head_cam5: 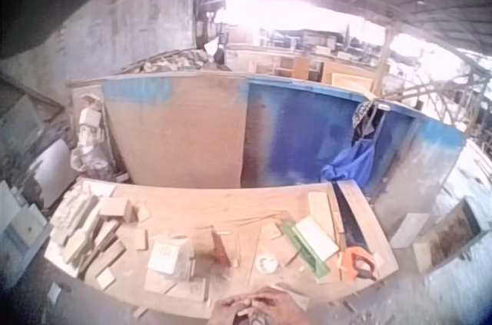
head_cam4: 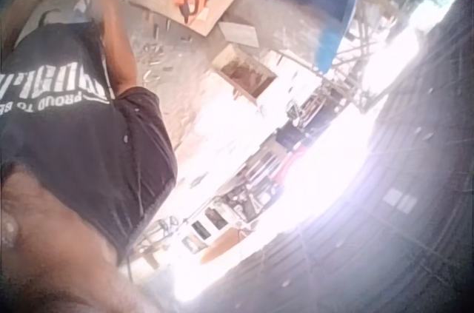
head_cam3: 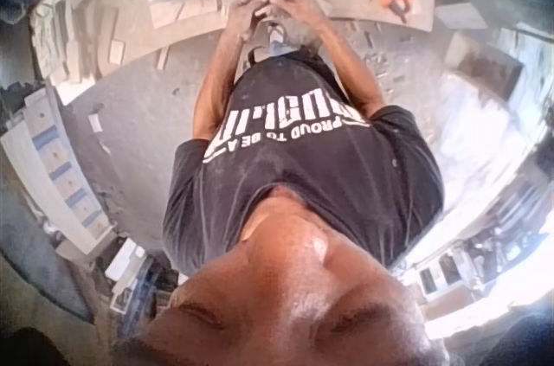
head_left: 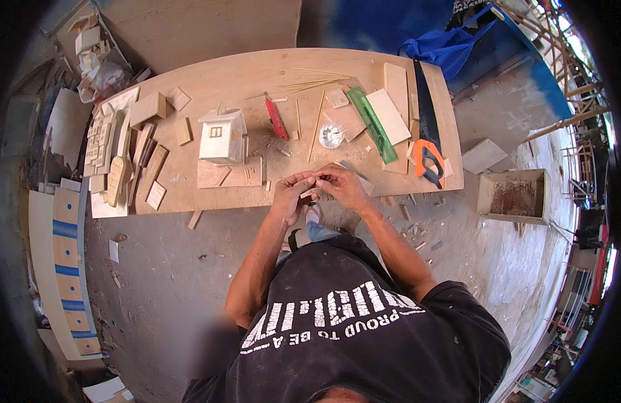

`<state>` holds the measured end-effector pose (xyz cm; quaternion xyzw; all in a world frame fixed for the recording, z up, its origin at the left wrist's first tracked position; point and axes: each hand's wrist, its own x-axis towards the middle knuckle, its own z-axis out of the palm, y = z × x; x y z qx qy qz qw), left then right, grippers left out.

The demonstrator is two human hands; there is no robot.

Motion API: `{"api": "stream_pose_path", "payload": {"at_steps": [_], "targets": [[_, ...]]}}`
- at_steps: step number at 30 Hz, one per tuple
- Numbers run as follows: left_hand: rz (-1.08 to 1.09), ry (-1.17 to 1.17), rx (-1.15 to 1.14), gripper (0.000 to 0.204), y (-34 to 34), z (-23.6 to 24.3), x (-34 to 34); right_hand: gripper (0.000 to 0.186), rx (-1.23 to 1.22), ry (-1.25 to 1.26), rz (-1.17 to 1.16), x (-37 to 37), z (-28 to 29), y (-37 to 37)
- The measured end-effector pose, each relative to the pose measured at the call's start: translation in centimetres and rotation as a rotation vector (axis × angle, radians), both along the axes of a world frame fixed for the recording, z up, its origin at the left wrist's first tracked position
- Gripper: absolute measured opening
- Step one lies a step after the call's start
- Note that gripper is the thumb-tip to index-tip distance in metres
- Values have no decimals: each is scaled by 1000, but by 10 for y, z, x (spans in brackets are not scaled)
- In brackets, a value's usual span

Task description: The person constructs a wooden building model by cutting small pieces of wood with a utility knife and assembling them by hand on a workbench.

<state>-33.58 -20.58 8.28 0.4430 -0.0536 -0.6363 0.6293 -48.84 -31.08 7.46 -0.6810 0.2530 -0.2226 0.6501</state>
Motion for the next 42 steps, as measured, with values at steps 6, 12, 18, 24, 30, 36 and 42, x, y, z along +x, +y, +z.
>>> {"api": "stream_pose_path", "payload": {"at_steps": [6,12,18,24,30,36,42], "targets": [[22,89,-4,17,8,-6,0,20,303,-70,-11,2,-8,10],[76,15,99,23,7,-25,-1,19,461,-77,-94,3,-25,10],[138,-387,299,31,-6,-56,-4,15,-67,286,-220,13,-44,0],[169,-1103,225,35,25,-84,11,12,-759,370,-171,52,-49,-12],[226,-1408,378,25,69,-63,17,16,-831,617,37,99,-34,-19],[88,-1459,471,38,79,-45,10,15,-892,474,146,149,-60,-41],[-5,-1464,463,48,73,-42,10,15,-1003,544,306,144,-58,-44]]}}
